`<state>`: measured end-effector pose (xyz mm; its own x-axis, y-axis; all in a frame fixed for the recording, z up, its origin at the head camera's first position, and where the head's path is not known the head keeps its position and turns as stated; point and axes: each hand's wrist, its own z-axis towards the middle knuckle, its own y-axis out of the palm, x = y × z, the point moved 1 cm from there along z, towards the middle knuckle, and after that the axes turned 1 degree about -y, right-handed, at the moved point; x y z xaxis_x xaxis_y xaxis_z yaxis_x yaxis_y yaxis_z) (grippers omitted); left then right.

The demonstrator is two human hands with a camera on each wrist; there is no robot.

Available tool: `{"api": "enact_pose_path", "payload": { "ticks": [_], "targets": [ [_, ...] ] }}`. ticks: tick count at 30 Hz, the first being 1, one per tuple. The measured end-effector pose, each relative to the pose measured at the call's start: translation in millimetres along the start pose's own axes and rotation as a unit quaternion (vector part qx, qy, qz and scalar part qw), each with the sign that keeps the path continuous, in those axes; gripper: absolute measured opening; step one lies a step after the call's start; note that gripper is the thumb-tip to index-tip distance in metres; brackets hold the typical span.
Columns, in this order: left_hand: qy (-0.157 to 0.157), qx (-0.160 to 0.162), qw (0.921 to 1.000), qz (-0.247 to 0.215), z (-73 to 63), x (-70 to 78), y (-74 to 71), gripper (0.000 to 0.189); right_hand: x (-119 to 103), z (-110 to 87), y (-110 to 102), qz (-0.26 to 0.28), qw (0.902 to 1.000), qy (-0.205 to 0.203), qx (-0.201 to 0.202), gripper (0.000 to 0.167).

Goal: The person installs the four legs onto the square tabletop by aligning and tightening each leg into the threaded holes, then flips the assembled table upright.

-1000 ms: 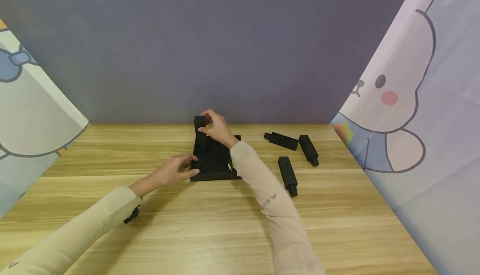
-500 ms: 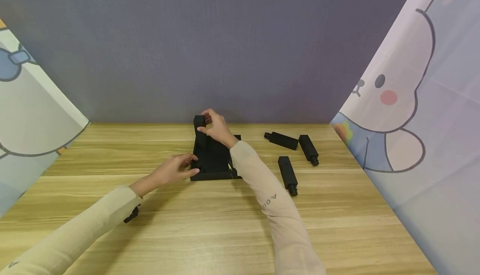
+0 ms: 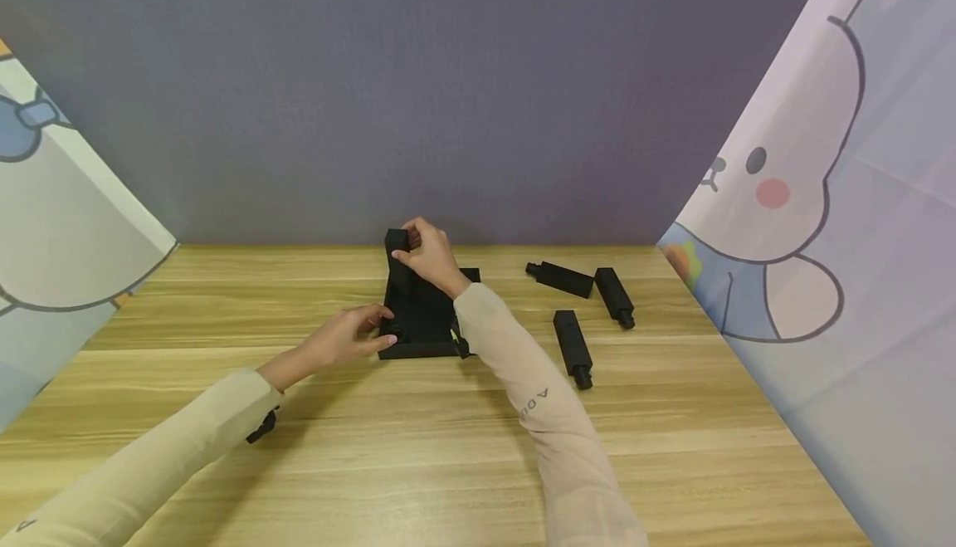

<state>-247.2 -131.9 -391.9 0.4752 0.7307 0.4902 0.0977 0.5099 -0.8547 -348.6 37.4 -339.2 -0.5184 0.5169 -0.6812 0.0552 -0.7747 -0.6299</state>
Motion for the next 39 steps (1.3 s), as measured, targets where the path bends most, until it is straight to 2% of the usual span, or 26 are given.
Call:
{"api": "enact_pose_path", "payload": {
  "ticks": [5,18,28,35,39],
  "targets": [
    [-0.005,-0.006,1.0000,0.005,0.0,1.7,0.0,0.047,0.8,-0.6,0.3,0.003,1.0000,-0.001,0.006,0.040],
    [0.008,0.000,1.0000,0.002,-0.3,1.8,0.6,0.046,0.5,-2.0,1.4,0.004,0.9999,-0.004,0.011,0.041],
    [0.005,0.003,0.9999,-0.008,-0.1,0.8,0.1,0.046,-1.5,-1.2,-0.1,0.007,0.9999,0.014,-0.005,0.043],
    [-0.023,-0.013,0.9996,-0.008,-0.3,0.1,-0.7,0.047,0.2,0.3,-3.1,0.013,0.9995,0.015,-0.026,0.044],
    [-0.026,-0.016,0.9995,-0.005,0.2,1.1,-1.7,0.047,0.9,0.6,-5.9,0.009,0.9993,0.007,-0.035,0.044]
  ]
}}
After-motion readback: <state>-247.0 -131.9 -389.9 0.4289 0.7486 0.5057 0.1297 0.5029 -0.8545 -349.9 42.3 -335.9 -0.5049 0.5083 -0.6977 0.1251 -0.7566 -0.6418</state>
